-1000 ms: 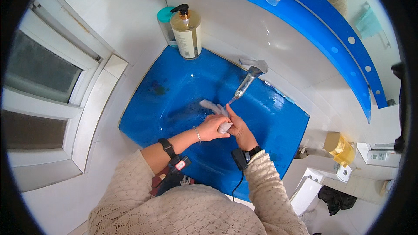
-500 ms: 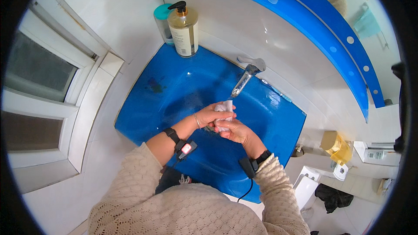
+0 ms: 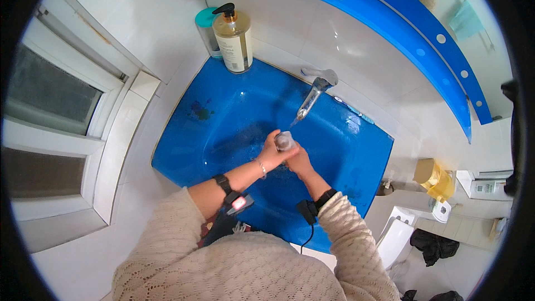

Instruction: The person cleans a bathroom by wiping the toilet tank, seat, and surrounding floor with a cloth. They then rinse the cloth under running water at a blue sink and wipe the sink basin and faucet.

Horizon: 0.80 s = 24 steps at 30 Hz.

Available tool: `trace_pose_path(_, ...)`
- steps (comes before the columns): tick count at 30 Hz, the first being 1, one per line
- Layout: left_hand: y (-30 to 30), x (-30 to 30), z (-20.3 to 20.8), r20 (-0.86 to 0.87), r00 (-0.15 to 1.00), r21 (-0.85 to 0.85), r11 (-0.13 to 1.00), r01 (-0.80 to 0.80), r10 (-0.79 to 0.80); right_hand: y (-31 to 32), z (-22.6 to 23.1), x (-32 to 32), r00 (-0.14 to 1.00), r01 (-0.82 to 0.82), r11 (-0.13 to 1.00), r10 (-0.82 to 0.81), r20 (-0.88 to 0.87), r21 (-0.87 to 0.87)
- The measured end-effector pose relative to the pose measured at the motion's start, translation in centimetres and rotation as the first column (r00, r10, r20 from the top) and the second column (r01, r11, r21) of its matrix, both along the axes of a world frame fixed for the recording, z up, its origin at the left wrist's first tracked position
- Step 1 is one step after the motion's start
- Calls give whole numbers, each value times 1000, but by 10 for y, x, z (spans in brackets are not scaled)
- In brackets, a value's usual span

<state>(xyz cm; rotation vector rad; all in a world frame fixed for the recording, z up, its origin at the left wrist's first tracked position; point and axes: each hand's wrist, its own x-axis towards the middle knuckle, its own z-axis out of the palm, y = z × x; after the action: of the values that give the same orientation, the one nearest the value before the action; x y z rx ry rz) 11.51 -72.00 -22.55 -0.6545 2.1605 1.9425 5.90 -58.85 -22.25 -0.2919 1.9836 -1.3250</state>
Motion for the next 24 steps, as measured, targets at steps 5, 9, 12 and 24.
trace_pose_path(5, -24, 23, 53, -100, 651, -892, 358, 276, -753, -10, 54, 4, 708, 183, 978, -62, 704, -98)
trace_pose_path(9, -40, 15, 47, -219, 578, -765, 506, 399, -786, -8, 65, 4, 776, -377, 925, 349, 525, -59)
trace_pose_path(12, -34, 21, 63, 22, 572, -745, 368, 556, -820, -14, 95, 13, 806, -560, 794, 458, 374, 235)
trace_pose_path(24, -40, 21, 19, 60, 798, -701, 544, 462, -600, -33, 50, 30, 265, -105, 750, 654, -709, 653)
